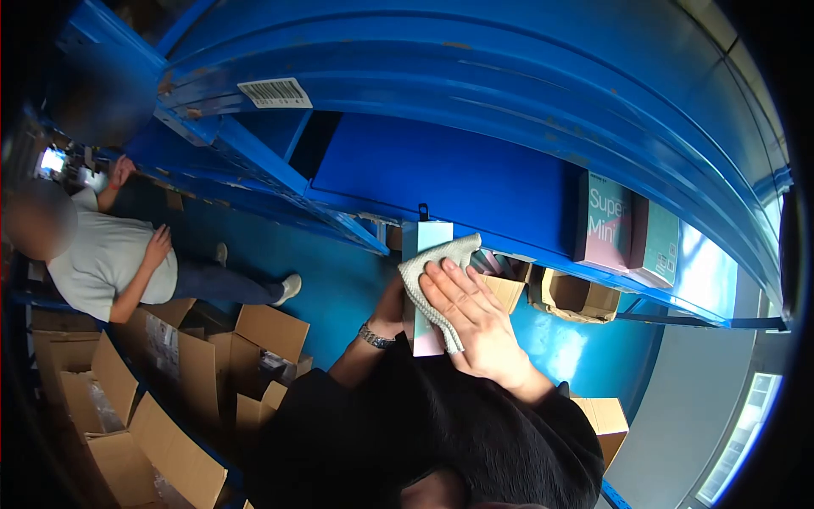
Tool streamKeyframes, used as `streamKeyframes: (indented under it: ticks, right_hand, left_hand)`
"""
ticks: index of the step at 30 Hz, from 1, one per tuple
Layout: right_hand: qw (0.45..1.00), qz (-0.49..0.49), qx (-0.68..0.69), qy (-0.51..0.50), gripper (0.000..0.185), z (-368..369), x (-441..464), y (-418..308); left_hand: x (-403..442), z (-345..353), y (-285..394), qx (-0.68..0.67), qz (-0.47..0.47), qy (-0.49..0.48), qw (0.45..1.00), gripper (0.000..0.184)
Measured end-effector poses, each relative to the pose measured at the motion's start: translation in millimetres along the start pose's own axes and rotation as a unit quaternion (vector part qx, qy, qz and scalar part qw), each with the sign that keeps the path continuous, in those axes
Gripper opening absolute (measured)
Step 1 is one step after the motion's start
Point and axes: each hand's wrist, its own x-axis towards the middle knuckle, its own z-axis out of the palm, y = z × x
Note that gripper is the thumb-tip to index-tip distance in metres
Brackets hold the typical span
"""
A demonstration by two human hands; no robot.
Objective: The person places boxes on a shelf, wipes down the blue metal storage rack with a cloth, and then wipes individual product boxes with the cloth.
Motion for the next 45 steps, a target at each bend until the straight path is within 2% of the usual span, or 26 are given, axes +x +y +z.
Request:
streamKeyframes:
  ticks: [4, 10, 14, 15, 19, 24, 35, 39, 40, 41, 44, 45]
  right_hand:
    - [1.000, 0.002, -0.012, 0.026, 0.072, -2.0, 13.0, 0.1]
    - [1.000, -0.010, -0.011, 0.003, 0.069, -0.1, 21.1, -2.4]
    - [1.000, -0.012, 0.011, -0.018, 0.064, 3.4, 21.1, -8.6]
    - [1.000, -0.020, 0.011, -0.020, 0.064, 4.5, 19.7, -10.0]
    - [0.999, -0.015, -0.001, -0.038, 0.068, 9.2, 17.4, -11.2]
    - [0.999, -0.016, -0.002, -0.039, 0.067, 11.0, 31.0, -18.9]
    - [0.998, -0.052, 0.011, -0.023, 0.071, 22.5, 59.3, -20.2]
    - [0.996, -0.069, 0.022, -0.060, 0.070, 31.3, 67.3, -29.2]
    - [0.995, -0.074, 0.022, -0.062, 0.070, 33.4, 68.8, -31.7]
    - [0.994, -0.079, 0.028, -0.074, 0.070, 35.3, 69.9, -34.5]
    - [0.989, -0.092, 0.045, -0.106, 0.069, 39.7, 71.6, -43.0]
    - [0.989, -0.095, 0.045, -0.108, 0.069, 41.1, 73.1, -45.5]
  left_hand:
    - [-9.3, 22.4, 1.0, -0.011, 0.024, 0.078, 0.997, 0.051]
    - [-7.4, 40.8, 8.1, 0.026, 0.065, 0.090, 0.993, 0.050]
    - [-3.9, 17.3, 6.7, -0.053, -0.005, 0.082, 0.995, 0.050]
    - [-6.4, 17.6, 8.1, -0.053, 0.003, 0.082, 0.995, 0.050]
    - [-23.1, 20.7, 12.3, 0.187, 0.078, 0.062, 0.977, 0.050]
    - [-32.3, 19.3, 3.9, 0.145, 0.075, 0.125, 0.979, 0.049]
    - [-57.4, -2.7, -11.9, 0.094, 0.052, 0.127, 0.986, 0.048]
    - [-61.5, 7.6, -3.9, 0.286, 0.191, 0.130, 0.930, 0.050]
    - [-64.3, 11.2, 0.7, 0.286, 0.195, 0.133, 0.929, 0.050]
    - [-68.2, 15.1, 6.8, 0.267, 0.226, 0.096, 0.932, 0.055]
    - [-78.7, 23.6, 23.3, 0.210, 0.313, -0.018, 0.926, 0.083]
    - [-80.2, 20.9, 24.7, 0.211, 0.317, -0.017, 0.925, 0.083]
